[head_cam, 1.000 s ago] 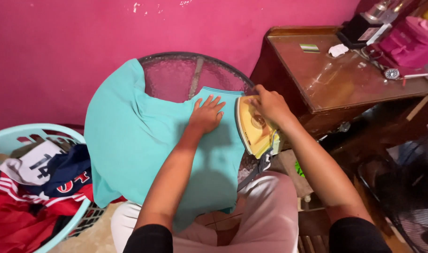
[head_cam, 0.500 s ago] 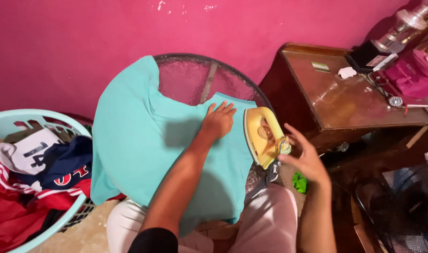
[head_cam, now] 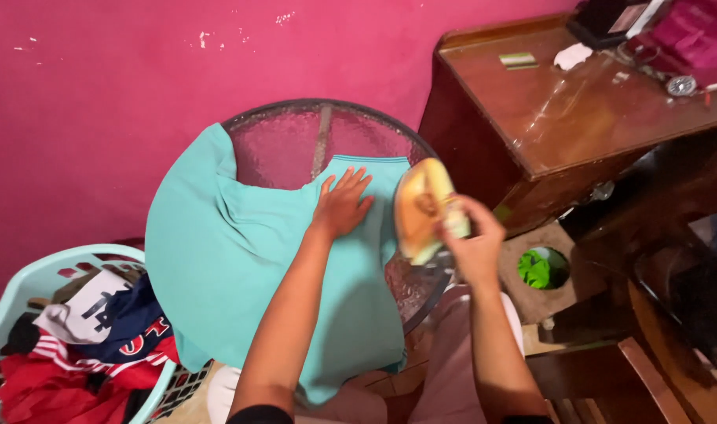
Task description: The person irons a light blue t-shirt on a round glass table. They use a yellow iron to smooth the fabric, frequently adjusting the shirt's position and folding it into a smaller rectangle.
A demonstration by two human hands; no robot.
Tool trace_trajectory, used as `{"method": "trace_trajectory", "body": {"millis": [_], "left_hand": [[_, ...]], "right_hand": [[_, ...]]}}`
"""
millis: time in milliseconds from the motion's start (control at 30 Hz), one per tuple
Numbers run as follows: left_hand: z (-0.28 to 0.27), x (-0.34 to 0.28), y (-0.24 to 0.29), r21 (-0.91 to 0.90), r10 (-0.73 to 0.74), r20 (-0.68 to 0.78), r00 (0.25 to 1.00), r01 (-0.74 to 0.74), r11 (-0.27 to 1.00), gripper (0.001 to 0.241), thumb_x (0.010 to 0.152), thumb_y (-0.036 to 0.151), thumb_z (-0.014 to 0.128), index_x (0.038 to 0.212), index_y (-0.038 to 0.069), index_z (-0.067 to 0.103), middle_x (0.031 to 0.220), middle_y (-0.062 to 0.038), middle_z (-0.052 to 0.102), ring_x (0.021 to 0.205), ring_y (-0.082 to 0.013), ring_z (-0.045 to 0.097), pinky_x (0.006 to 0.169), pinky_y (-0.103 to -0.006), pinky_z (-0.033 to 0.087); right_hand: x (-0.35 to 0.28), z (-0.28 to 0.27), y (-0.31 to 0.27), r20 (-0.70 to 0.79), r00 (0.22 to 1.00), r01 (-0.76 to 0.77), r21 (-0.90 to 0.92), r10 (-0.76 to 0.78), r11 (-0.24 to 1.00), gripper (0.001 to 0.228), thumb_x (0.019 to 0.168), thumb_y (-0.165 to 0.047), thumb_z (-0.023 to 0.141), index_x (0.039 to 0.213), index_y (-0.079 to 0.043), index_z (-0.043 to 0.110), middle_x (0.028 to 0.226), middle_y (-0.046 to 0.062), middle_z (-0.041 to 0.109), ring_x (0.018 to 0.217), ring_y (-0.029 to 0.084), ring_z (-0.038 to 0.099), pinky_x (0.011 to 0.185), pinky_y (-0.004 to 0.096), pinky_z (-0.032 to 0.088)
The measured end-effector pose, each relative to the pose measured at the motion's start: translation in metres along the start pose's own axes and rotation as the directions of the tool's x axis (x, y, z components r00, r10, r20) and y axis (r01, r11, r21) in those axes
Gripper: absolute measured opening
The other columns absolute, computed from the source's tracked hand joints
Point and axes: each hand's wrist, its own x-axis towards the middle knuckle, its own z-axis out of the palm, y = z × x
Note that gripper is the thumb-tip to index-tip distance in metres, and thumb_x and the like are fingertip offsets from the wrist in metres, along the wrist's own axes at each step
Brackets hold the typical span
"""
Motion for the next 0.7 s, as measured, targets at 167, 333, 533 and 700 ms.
{"method": "trace_trajectory", "body": {"millis": [167,333,533,700], "left_hand": [[-0.060,-0.007,0.044,0.040,-0.121,0.244,0.962,0.115,0.993,0.097,0.084,0.083,0.051,0.160,0.023,0.038,0.171,0.001,0.028,0.160,-0.0201,0.018,0.131,-0.0481,0.009],[-0.057,-0.011,0.058,0.092,-0.210,0.242,0.947,0.193,0.977,0.119,0.066,0.096,0.055,0.159,0.023,0.040,0.171,-0.002,0.029,0.161,-0.0279,0.015,0.131,-0.0563,0.007],[-0.003,-0.023,0.095,0.237,0.086,0.209,0.974,-0.136,0.962,0.078,0.070,0.086,0.062,0.094,0.014,0.080,0.094,-0.010,0.077,0.094,-0.0298,0.073,0.075,-0.0491,0.049],[0.053,-0.014,0.077,0.194,0.201,0.065,0.977,-0.210,0.958,0.030,0.073,0.046,0.064,0.079,0.020,0.077,0.078,-0.005,0.074,0.084,-0.0305,0.072,0.071,-0.0481,0.042]], "right_hand": [[0.013,-0.023,-0.027,-0.077,0.991,-0.088,0.193,0.105,0.977,0.055,0.070,-0.010,0.092,0.122,-0.008,0.073,0.099,0.000,0.067,0.089,0.007,0.058,0.085,0.023,0.050],[0.008,-0.016,-0.064,-0.216,0.966,-0.077,0.290,0.144,0.954,0.056,0.068,-0.010,0.090,0.121,-0.007,0.073,0.096,-0.001,0.064,0.085,0.004,0.057,0.080,0.019,0.050],[-0.002,-0.035,-0.074,-0.401,0.904,-0.026,0.295,0.149,0.955,0.061,0.063,-0.011,0.091,0.120,-0.003,0.073,0.095,0.003,0.062,0.083,0.006,0.057,0.077,0.021,0.051],[0.001,-0.057,-0.083,-0.428,0.900,0.048,0.282,0.081,0.958,0.063,0.064,-0.007,0.091,0.123,0.002,0.071,0.096,0.008,0.061,0.085,0.009,0.058,0.079,0.025,0.059]]}}
